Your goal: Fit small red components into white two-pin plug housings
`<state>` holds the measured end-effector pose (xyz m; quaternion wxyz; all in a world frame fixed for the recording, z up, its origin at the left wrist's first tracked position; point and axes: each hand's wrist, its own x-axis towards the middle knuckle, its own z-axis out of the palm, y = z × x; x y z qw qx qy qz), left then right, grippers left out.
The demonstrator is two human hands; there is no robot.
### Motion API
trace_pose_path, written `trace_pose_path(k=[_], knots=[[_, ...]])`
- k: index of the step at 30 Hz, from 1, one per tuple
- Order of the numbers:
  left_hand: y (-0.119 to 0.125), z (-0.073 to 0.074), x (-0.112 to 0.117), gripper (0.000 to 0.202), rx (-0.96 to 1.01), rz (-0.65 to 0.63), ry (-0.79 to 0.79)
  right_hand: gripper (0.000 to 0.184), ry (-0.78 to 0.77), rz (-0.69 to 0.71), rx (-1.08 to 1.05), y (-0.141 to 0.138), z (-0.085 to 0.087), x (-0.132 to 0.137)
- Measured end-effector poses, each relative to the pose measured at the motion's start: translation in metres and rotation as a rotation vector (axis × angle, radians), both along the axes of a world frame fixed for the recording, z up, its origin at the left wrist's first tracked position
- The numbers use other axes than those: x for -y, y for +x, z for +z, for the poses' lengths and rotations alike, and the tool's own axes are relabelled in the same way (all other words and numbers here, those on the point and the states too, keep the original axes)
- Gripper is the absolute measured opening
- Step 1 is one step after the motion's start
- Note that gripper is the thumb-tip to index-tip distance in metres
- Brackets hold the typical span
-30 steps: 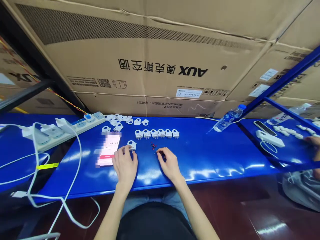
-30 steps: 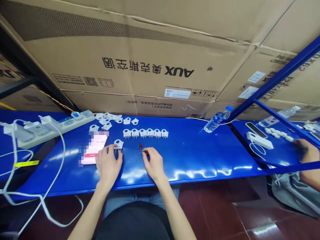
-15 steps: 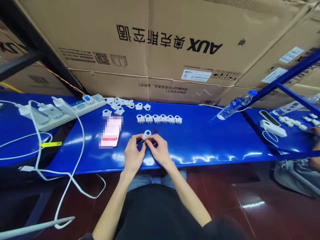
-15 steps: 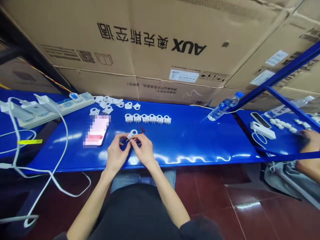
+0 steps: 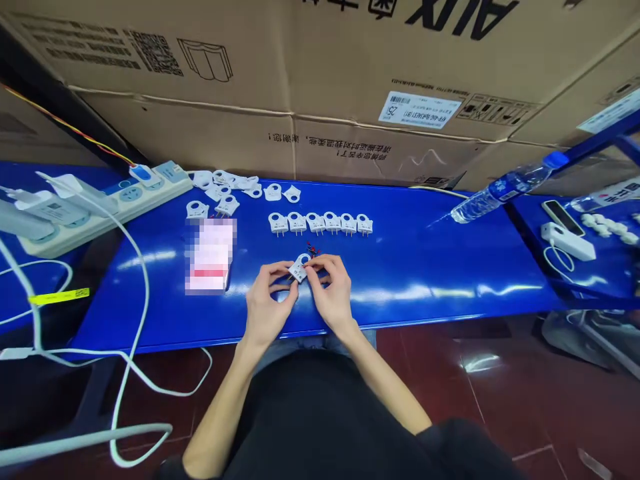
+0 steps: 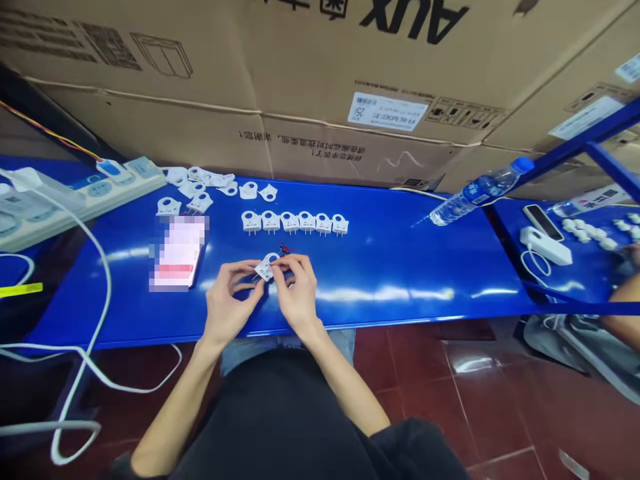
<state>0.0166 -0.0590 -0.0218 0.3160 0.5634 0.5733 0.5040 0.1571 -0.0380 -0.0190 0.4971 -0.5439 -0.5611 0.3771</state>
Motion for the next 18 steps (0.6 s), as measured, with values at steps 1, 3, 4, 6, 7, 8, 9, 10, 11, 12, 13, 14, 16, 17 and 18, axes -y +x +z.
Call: trace_pose_path(k=[1,3,4,6,7,8,9,10,11,12,13,14,16,17,18], knots=[[0.0000,-0.0002,0.0000,0.026,-0.003,-0.003,-0.002,0.015,-0.007,-0.008,0.000,0.0003,-0.0006,-0.0001],[0.0000,-0.0001,0.0002,0.025,-0.014,-0.014,-0.004,0.015,-0.017,0.003,0.021,0.0008,-0.0011,-0.0003],[0.0002,0.0002,0.0003,0.024,-0.023,-0.021,-0.008,0.014,-0.021,0.012,0.035,0.0009,-0.0009,-0.0004],[0.0004,0.0009,0.0005,0.022,-0.039,-0.037,-0.011,0.014,-0.031,0.017,0.057,0.0011,0.0000,-0.0007],[0.0005,0.0012,0.0006,0.020,-0.044,-0.043,-0.009,0.014,-0.034,0.015,0.063,0.0011,0.0005,-0.0009],[0.0005,0.0014,0.0008,0.019,-0.048,-0.045,-0.004,0.013,-0.034,0.010,0.067,0.0012,0.0008,-0.0010],[0.0005,0.0015,0.0010,0.018,-0.049,-0.046,0.001,0.013,-0.033,0.006,0.069,0.0013,0.0010,-0.0012],[0.0005,0.0015,0.0012,0.018,-0.048,-0.046,0.004,0.013,-0.031,0.000,0.068,0.0015,0.0009,-0.0013],[0.0005,0.0014,0.0014,0.018,-0.047,-0.045,0.004,0.013,-0.029,-0.005,0.067,0.0017,0.0005,-0.0014],[0.0004,0.0012,0.0017,0.019,-0.047,-0.041,0.000,0.014,-0.028,-0.010,0.067,0.0019,0.0000,-0.0015],[0.0004,0.0009,0.0019,0.020,-0.047,-0.037,-0.002,0.015,-0.029,-0.014,0.068,0.0021,-0.0008,-0.0015],[0.0003,0.0005,0.0021,0.021,-0.048,-0.033,-0.003,0.015,-0.029,-0.017,0.069,0.0023,-0.0017,-0.0015],[0.0001,-0.0002,0.0025,0.021,-0.047,-0.031,0.000,0.017,-0.027,-0.016,0.072,0.0026,-0.0035,-0.0014],[0.0000,-0.0005,0.0026,0.021,-0.047,-0.034,0.005,0.017,-0.026,-0.014,0.070,0.0028,-0.0042,-0.0014],[-0.0001,-0.0006,0.0027,0.021,-0.049,-0.038,0.011,0.017,-0.023,-0.012,0.064,0.0031,-0.0048,-0.0013]])
